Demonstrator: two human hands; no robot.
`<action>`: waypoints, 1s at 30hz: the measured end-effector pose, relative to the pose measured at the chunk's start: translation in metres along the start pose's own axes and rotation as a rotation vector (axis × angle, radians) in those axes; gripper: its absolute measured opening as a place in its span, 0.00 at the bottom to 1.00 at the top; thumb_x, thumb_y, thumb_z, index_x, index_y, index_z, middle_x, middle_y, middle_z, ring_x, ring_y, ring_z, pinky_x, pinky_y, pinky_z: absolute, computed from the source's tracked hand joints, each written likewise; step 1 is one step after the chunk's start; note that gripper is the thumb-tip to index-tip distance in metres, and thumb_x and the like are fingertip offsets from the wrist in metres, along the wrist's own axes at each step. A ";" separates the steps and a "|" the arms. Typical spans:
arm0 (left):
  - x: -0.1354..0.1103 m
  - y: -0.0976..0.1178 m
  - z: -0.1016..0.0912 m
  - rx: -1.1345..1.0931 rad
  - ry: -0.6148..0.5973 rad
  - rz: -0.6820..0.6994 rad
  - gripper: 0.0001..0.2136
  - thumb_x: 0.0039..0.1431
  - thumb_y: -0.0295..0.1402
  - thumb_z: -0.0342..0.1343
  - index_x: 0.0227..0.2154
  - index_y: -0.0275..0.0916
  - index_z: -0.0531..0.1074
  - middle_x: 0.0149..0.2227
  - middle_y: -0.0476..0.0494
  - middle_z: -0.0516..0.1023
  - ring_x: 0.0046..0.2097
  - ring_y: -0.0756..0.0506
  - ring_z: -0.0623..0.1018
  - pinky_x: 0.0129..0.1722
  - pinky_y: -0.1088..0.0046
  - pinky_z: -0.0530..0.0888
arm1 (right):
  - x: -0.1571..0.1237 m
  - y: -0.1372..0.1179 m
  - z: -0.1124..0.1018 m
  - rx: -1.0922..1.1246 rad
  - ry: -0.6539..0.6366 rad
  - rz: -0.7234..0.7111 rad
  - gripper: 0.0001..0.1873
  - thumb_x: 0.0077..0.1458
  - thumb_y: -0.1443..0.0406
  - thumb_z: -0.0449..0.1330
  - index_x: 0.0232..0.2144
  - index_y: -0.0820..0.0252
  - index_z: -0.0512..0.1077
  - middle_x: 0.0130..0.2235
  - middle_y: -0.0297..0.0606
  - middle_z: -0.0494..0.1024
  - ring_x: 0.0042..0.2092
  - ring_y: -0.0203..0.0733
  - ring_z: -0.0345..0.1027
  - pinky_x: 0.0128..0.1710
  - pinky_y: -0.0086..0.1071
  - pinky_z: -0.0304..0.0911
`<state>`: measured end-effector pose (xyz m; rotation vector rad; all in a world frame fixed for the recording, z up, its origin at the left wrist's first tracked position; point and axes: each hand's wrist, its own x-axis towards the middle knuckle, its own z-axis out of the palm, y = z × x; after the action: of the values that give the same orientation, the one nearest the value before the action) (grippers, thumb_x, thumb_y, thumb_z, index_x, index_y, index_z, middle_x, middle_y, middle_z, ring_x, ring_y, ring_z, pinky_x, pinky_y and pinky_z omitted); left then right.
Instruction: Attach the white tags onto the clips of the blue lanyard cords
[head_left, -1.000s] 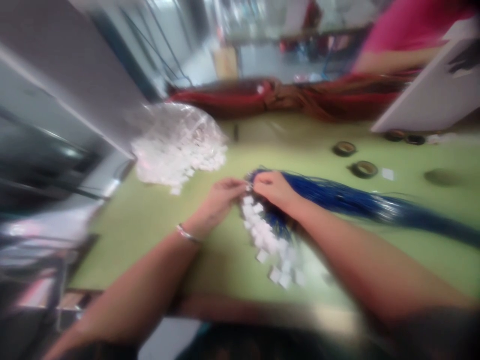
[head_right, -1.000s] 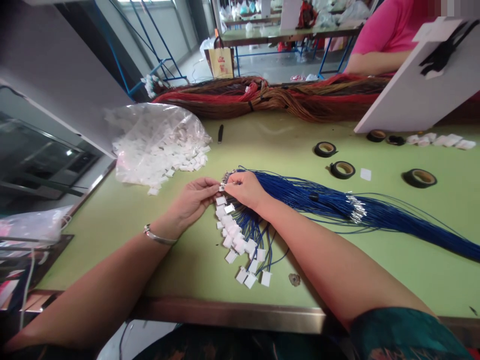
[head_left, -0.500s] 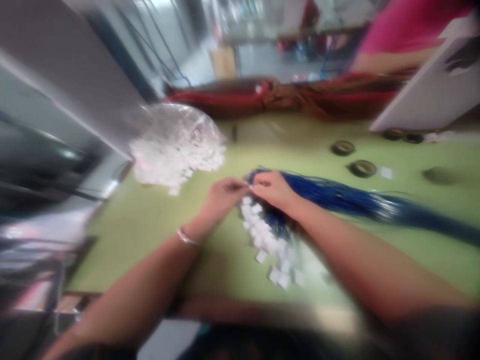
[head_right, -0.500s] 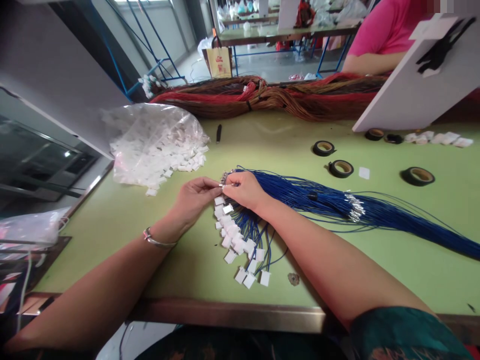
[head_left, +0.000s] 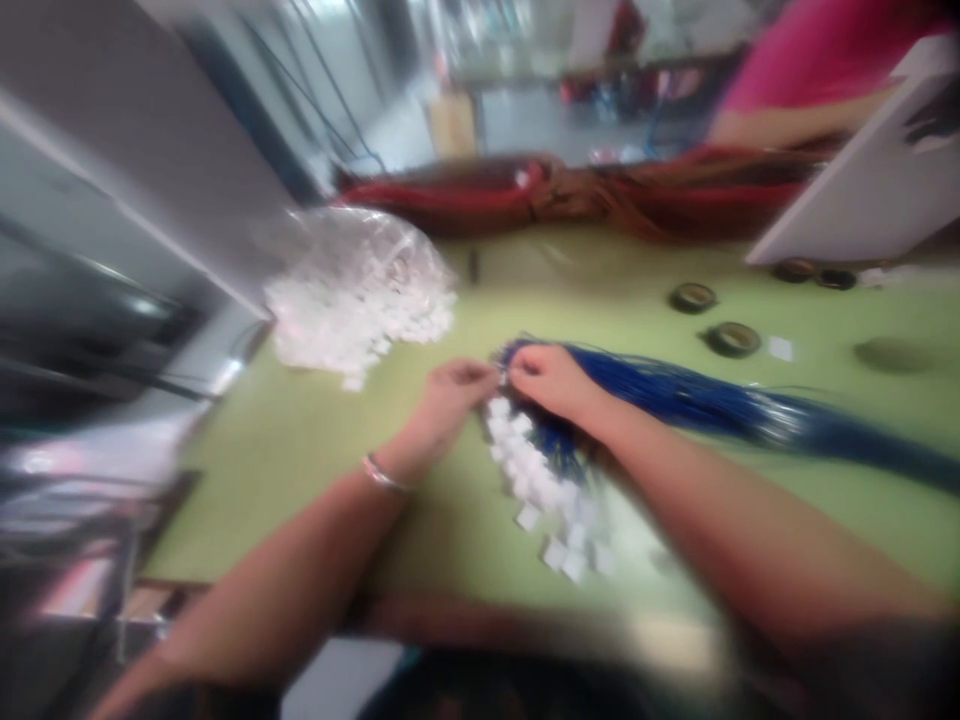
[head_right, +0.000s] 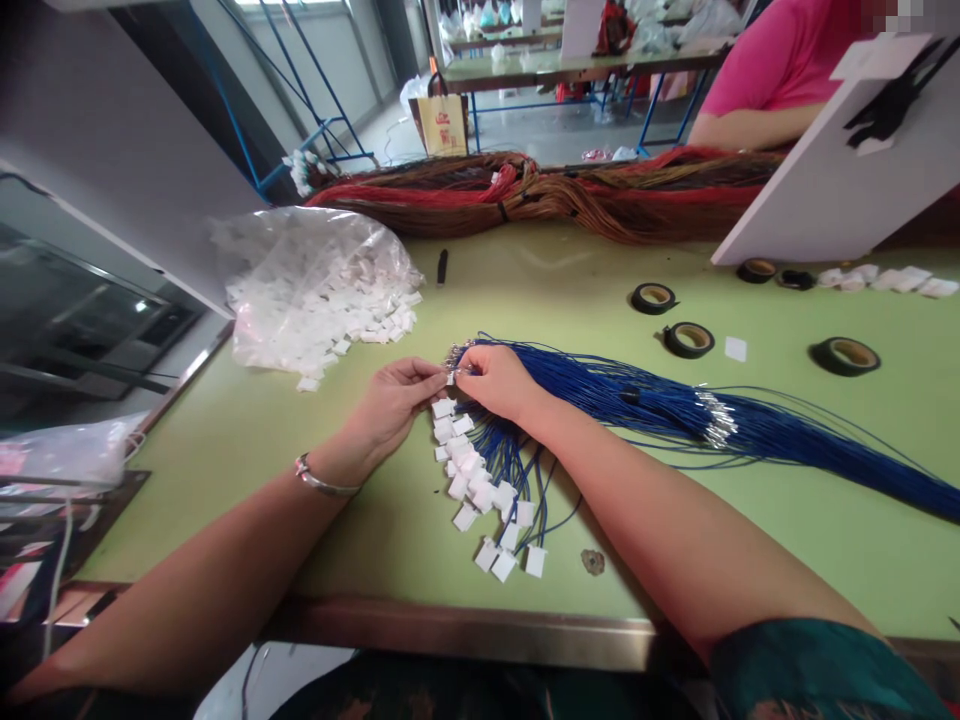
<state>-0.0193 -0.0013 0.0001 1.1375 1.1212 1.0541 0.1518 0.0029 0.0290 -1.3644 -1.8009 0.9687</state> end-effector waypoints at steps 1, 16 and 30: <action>0.000 0.001 0.000 0.002 -0.002 0.002 0.11 0.43 0.35 0.69 0.28 0.35 0.78 0.27 0.46 0.78 0.29 0.52 0.74 0.34 0.74 0.71 | 0.000 -0.001 0.000 0.010 -0.014 0.015 0.06 0.46 0.67 0.56 0.19 0.62 0.69 0.20 0.30 0.70 0.24 0.31 0.59 0.25 0.26 0.54; 0.002 -0.003 -0.003 0.058 0.031 0.039 0.09 0.44 0.35 0.68 0.27 0.36 0.77 0.24 0.47 0.76 0.27 0.51 0.72 0.30 0.74 0.69 | 0.000 -0.006 -0.006 0.014 -0.064 0.059 0.08 0.47 0.68 0.57 0.18 0.61 0.68 0.18 0.29 0.70 0.21 0.30 0.60 0.24 0.26 0.55; -0.035 0.036 0.008 0.510 -0.634 0.217 0.10 0.57 0.33 0.56 0.38 0.44 0.81 0.37 0.43 0.82 0.36 0.44 0.78 0.37 0.68 0.73 | 0.006 0.004 -0.003 0.098 0.043 0.189 0.10 0.51 0.61 0.59 0.25 0.62 0.74 0.19 0.33 0.73 0.17 0.32 0.60 0.20 0.28 0.56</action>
<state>-0.0180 -0.0321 0.0399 1.8698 0.7715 0.4913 0.1544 0.0101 0.0274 -1.5013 -1.5928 1.1025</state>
